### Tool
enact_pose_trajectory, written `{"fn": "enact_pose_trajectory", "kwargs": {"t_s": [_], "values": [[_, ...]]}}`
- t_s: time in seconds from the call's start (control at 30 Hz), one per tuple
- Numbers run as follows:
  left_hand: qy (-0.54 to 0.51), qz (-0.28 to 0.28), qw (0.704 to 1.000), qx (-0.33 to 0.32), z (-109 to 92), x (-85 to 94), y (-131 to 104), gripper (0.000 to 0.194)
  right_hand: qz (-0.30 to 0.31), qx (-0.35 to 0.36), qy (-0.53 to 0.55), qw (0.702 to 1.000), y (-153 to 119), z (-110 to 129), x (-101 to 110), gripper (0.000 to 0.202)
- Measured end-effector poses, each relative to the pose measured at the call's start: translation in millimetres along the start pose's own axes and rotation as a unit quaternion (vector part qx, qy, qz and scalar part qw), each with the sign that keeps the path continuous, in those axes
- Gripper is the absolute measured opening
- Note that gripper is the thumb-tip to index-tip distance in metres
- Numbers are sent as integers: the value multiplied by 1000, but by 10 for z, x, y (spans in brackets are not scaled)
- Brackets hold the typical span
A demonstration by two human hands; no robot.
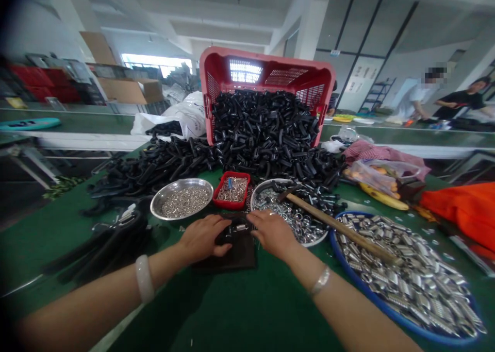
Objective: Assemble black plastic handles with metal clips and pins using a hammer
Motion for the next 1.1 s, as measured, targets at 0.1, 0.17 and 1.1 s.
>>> {"fn": "enact_pose_trajectory", "kwargs": {"t_s": [0.1, 0.17, 1.1], "values": [[-61, 36, 997, 19, 42, 233, 161, 49, -30, -10, 145, 989, 187, 201, -136, 23], [-155, 92, 982, 60, 104, 312, 257, 56, -31, -32, 222, 974, 248, 155, -163, 21], [-170, 64, 977, 116, 419, -110, 153, 101, 86, -183, 68, 977, 1163, -213, -447, 22]]}}
Point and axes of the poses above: each hand's wrist, its own y-axis towards the middle knuckle, its own x-axis out of the back of the hand, z = x × y, the point moved 7 cm from there along y, towards the middle knuckle, and after that the axes turned 12 degrees about -y, right-handed, at the moved point
